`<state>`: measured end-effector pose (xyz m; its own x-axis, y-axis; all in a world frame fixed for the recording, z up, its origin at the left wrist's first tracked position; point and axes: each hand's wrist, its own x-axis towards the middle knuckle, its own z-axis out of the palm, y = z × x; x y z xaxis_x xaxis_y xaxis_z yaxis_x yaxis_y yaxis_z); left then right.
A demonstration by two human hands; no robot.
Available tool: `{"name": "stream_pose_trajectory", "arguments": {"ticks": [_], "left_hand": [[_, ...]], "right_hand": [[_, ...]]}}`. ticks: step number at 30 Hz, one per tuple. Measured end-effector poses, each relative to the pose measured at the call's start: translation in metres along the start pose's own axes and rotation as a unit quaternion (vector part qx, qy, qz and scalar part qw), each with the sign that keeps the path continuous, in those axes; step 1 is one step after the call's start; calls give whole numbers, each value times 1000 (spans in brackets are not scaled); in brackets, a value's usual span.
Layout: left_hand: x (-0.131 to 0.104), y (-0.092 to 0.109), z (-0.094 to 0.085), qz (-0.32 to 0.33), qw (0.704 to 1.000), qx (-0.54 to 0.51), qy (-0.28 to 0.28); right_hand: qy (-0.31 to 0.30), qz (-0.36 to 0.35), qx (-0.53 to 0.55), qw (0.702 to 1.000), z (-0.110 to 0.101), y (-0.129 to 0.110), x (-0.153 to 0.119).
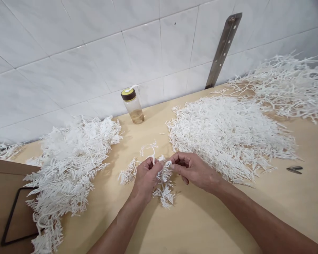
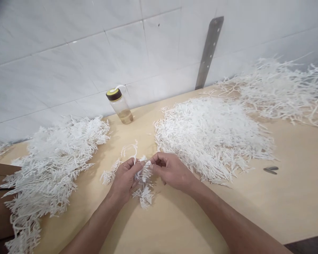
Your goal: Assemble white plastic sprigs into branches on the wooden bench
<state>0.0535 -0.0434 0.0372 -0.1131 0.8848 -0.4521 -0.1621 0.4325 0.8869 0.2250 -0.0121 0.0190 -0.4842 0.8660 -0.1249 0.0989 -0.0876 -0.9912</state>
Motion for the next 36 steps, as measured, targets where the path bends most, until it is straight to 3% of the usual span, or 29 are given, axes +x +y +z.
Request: {"name": "stream_pose_trajectory", "arguments": {"ticks": [4, 12, 15, 20, 24, 36], "left_hand": [[1, -4, 4, 21, 998, 7, 55], [4, -7, -2, 36, 999, -6, 9], [3, -7, -2, 48, 998, 2, 32], [4, -12, -3, 120, 988, 68, 68], [5, -14, -6, 122, 986, 108, 30], [5, -9, -9, 59, 994, 82, -37]], "right_hand": [[-4, -13, -22, 1000, 2, 2, -1], [11, -25, -79, 996, 2, -3, -3], [21, -36, -86, 995, 1, -6, -3], [55, -41, -97, 993, 1, -11, -4], [51, -36, -84, 994, 1, -10, -3], [82, -12, -79, 993, -1, -5, -1]]}}
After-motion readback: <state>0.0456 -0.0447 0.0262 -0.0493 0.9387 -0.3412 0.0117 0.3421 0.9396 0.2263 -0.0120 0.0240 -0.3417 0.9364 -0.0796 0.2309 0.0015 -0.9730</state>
